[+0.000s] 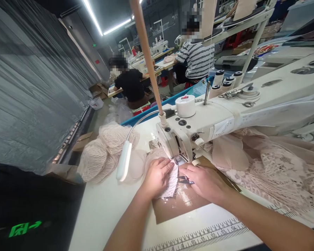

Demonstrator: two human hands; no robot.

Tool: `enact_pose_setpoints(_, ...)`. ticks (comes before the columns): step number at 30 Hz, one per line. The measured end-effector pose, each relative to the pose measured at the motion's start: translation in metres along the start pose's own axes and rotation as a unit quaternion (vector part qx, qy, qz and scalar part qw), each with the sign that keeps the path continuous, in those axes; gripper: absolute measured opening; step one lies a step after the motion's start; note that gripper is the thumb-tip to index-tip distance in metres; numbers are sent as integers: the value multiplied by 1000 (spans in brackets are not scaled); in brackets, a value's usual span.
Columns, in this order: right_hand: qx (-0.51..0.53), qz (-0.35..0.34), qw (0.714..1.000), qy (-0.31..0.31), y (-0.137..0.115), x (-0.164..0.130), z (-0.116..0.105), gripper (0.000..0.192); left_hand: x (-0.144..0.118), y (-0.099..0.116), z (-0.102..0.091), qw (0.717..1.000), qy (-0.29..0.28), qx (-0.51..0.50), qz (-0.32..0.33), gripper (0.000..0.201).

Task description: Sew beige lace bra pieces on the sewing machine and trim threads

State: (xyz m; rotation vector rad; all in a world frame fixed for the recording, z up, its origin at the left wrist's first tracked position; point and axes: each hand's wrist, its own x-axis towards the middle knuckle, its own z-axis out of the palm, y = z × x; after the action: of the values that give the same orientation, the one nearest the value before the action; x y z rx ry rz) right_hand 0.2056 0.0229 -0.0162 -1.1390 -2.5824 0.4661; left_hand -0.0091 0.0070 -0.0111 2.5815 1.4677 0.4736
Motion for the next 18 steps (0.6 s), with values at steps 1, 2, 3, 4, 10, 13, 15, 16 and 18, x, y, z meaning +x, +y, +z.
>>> enact_pose_setpoints(1,3,1,1000,1,-1,0,-1,42,-1,0,1,1000,1,0,-1,49)
enact_pose_setpoints(2,5,3,1000,4,-1,0,-2,42,-1,0,1,1000,3,0,-3,48)
enact_pose_setpoints(3,8,3,1000,7,-2,0,-3,43,-1,0,0,1000,7,0,-6,47)
enact_pose_setpoints(4,12,2,1000,10,-2,0,-3,44,-1,1,-1,1000,11,3,-13,45)
enact_pose_setpoints(10,58,-10,997,55,2,-2,2,41,-7,17,-13,998,-11,11,-65,41)
enact_pose_setpoints(13,94,-25,992,77,6,-2,4,38,-21,42,-21,995,-59,-8,-77,45)
enact_pose_setpoints(15,126,-29,988,80,6,-3,4,33,-34,62,-28,993,-81,-45,-69,46)
enact_pose_setpoints(16,144,-29,986,79,5,-3,3,29,-41,70,-32,991,-83,-76,-66,47)
enact_pose_setpoints(18,181,-27,980,75,2,-3,-1,26,-55,79,-39,985,-53,-148,-77,46)
